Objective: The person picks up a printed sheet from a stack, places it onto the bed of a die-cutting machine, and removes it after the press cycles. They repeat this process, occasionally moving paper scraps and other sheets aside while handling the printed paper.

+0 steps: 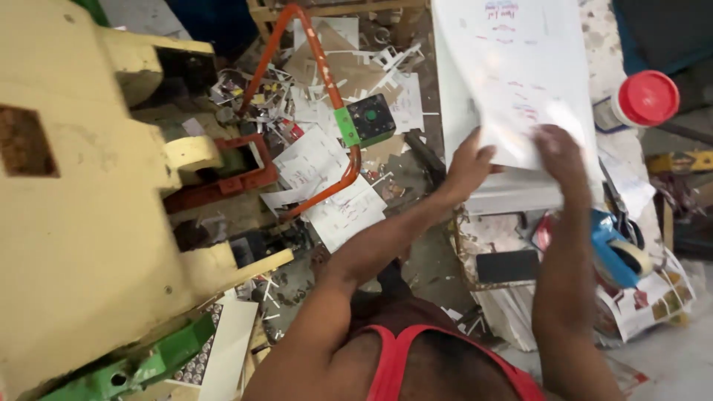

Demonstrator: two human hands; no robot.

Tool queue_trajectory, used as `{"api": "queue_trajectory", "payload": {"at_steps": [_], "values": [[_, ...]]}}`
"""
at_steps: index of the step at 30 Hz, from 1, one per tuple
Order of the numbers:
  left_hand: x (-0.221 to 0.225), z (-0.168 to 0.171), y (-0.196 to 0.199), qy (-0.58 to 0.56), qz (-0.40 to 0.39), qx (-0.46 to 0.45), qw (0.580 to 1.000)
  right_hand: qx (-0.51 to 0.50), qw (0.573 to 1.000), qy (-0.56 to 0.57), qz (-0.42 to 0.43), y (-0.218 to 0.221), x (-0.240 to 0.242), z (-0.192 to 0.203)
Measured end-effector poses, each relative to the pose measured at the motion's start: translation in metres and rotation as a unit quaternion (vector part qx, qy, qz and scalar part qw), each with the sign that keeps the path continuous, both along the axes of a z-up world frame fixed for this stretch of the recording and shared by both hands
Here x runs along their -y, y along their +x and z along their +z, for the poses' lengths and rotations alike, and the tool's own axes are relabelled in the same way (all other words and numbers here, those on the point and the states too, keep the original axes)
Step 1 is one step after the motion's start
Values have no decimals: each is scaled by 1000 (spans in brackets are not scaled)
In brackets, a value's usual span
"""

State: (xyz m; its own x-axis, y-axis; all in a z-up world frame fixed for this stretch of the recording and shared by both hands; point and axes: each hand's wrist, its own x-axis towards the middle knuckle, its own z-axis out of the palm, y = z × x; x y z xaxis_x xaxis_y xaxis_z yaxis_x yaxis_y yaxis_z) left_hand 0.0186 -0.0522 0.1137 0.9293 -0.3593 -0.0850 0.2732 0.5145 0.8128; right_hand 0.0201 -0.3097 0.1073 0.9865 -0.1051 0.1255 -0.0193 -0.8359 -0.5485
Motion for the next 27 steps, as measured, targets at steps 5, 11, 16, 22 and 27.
{"api": "queue_trajectory", "payload": {"at_steps": [5, 11, 16, 22, 27], "values": [[-110, 107, -43, 131, -89, 162, 974, -69, 940, 327, -73, -73, -61, 56], [-233, 85, -121, 163, 27, 209, 964, -86, 906, 400, 108, -18, -185, 35], [-354, 120, -176, 240, 188, 151, 940, -51, 906, 338, 251, 8, -298, 10], [-513, 30, -155, 305, 457, -10, 835, -13, 911, 230, 342, 38, -442, 70], [-579, -106, -131, 522, 570, -17, 634, -46, 947, -13, 318, 84, -544, -5]]}}
